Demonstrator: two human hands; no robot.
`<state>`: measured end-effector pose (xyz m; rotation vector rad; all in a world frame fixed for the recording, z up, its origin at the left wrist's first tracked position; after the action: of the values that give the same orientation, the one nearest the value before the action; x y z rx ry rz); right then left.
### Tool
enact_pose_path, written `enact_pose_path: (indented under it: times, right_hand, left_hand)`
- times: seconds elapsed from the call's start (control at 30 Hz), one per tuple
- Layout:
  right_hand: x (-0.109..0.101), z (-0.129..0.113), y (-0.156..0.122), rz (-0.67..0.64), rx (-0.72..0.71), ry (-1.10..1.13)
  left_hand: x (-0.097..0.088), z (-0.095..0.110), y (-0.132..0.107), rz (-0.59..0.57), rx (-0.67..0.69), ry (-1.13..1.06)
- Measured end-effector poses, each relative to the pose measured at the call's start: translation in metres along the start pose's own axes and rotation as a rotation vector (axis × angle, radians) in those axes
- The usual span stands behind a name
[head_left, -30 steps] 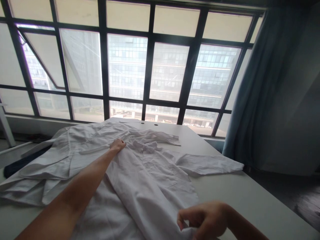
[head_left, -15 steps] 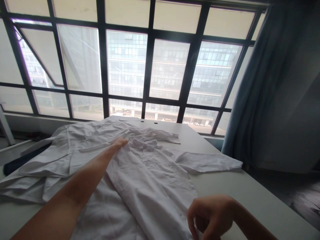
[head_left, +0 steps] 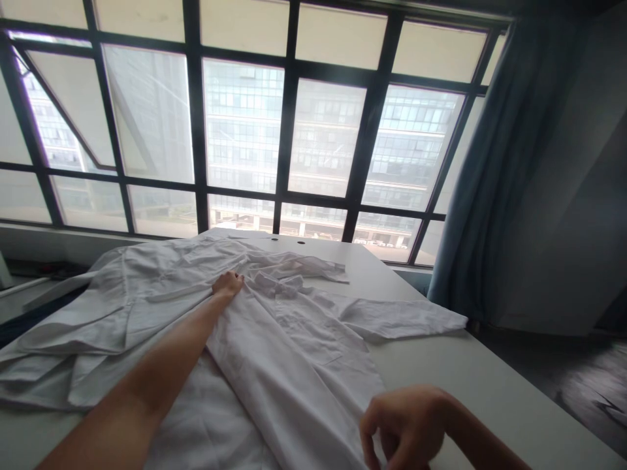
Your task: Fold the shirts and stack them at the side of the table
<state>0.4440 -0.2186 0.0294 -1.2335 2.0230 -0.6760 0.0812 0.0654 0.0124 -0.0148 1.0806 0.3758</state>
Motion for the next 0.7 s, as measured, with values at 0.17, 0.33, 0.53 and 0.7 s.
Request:
enact_pose_path:
  times: [0.17,0.33,0.53,0.7]
  right_hand:
    - [-0.008,-0.024,-0.008,0.798,-0.404,-0.312]
    - [0.022,-0.056,0.018,0.872,-0.690,-0.542]
    - [0.041,-0.059,0.044,0.531,-0.689,-0.751]
    - [0.037,-0.053,0.048,0.465,-0.679,-0.772]
  left_hand:
    - [-0.016,0.009,-0.021,0.018,0.217,0.078]
    - [-0.005,-0.002,-0.063,-0.217,0.532,0.282]
    - [0.009,-0.036,-0.076,-0.350,0.508,0.327]
    - [0.008,-0.039,-0.065,-0.362,0.536,0.285]
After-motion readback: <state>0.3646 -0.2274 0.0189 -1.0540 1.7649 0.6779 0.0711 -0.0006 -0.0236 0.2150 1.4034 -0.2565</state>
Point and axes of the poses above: each hand's wrist, its own y-axis towards the middle knuckle, its own x-axis out of the palm, z = x × y, the point moved 2 cm from there along y, towards the middle knuckle, and after that the axes turned 4 degrees about -x, right-handed, at the moved point
